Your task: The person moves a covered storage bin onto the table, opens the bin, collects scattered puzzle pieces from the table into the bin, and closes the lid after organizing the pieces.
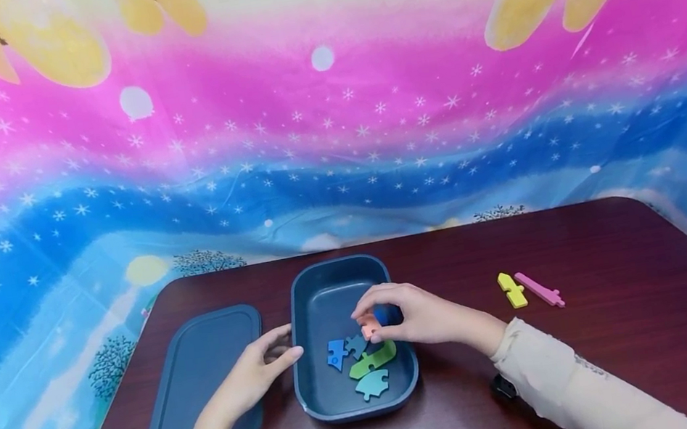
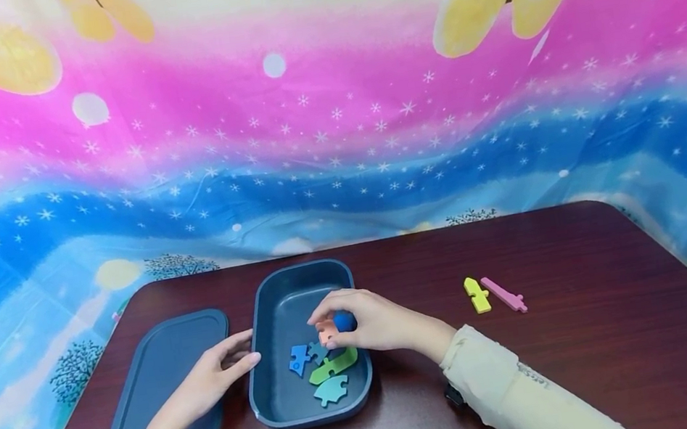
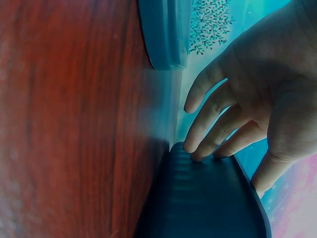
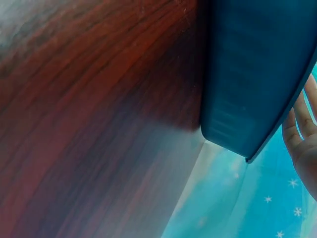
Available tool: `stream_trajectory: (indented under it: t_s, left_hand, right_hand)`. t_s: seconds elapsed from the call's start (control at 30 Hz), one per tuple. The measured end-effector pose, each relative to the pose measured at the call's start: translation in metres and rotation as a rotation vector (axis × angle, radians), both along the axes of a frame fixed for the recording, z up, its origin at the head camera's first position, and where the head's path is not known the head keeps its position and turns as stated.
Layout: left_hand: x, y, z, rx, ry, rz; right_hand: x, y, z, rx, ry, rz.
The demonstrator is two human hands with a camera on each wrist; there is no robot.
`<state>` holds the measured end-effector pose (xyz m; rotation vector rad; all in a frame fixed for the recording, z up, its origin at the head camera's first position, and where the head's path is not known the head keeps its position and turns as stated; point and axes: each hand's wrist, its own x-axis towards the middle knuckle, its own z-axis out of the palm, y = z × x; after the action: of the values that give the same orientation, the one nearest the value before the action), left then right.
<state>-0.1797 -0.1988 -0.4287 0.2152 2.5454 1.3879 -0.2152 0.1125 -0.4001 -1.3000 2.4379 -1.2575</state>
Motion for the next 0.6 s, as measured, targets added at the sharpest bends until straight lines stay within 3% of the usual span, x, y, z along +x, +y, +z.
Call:
stream_trajectory:
  t_s: [0.6]
  left_hand:
    - [-0.001,0.000,-0.001,0.005,-0.009,-0.001]
  right_hand:
    - [-0.004,-0.008,-0.011,0.061,-0.005,-0.030]
